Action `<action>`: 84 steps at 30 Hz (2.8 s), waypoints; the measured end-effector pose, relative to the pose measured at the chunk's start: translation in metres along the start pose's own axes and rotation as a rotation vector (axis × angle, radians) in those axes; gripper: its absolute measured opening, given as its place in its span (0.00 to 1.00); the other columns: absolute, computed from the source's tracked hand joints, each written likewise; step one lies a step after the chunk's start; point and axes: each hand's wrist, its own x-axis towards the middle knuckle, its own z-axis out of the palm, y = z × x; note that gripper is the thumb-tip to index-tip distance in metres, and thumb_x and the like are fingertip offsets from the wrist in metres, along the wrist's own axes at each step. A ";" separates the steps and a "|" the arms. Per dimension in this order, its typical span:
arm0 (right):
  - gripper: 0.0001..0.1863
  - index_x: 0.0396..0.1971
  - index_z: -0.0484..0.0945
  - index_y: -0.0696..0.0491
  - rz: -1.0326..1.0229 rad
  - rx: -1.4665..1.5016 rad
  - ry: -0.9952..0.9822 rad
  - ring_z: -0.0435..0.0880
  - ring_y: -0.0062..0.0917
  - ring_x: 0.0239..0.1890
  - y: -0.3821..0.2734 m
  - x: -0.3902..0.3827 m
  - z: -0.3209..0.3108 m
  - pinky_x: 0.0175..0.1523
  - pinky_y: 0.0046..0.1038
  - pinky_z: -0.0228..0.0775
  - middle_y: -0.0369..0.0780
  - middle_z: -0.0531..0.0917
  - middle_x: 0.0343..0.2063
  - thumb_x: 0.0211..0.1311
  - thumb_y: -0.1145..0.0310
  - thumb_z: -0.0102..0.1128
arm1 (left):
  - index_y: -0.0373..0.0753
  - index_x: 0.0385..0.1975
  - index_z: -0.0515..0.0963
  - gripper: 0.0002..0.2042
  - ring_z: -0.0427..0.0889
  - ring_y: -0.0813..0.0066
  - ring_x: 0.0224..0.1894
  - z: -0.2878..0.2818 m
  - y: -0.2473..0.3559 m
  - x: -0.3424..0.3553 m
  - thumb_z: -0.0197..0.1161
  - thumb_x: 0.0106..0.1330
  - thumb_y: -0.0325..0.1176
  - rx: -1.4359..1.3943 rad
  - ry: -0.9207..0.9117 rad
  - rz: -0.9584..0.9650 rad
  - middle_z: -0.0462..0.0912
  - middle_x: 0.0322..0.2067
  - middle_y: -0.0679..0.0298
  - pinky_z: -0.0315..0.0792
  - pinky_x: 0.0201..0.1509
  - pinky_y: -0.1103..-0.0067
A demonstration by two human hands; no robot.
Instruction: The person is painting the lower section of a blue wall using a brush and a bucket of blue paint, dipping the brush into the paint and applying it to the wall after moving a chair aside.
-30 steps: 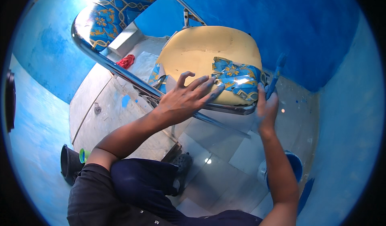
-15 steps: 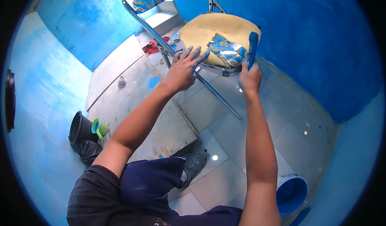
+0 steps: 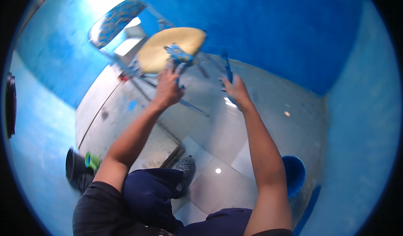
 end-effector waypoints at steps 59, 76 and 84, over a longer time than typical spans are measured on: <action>0.05 0.31 0.83 0.54 0.889 -1.520 0.198 0.84 0.46 0.40 -0.001 -0.022 -0.279 0.45 0.43 0.78 0.49 0.84 0.36 0.55 0.71 0.62 | 0.41 0.54 0.78 0.18 0.80 0.46 0.50 0.256 0.355 0.222 0.54 0.68 0.41 -1.024 -0.816 0.698 0.81 0.47 0.46 0.73 0.56 0.61; 0.06 0.31 0.85 0.54 0.518 -1.244 0.794 0.85 0.43 0.39 0.031 -0.086 -0.259 0.46 0.41 0.76 0.48 0.85 0.35 0.56 0.70 0.61 | 0.56 0.72 0.49 0.29 0.74 0.54 0.60 0.191 0.347 0.203 0.43 0.74 0.55 -0.913 -1.306 0.583 0.69 0.63 0.54 0.81 0.49 0.64; 0.09 0.30 0.83 0.56 0.341 0.103 1.117 0.78 0.22 0.28 0.020 -0.147 -0.278 0.31 0.27 0.66 0.39 0.83 0.25 0.54 0.66 0.64 | 0.55 0.73 0.50 0.30 0.70 0.59 0.64 0.196 0.343 0.218 0.44 0.75 0.54 -0.664 -1.277 0.523 0.68 0.64 0.54 0.71 0.62 0.63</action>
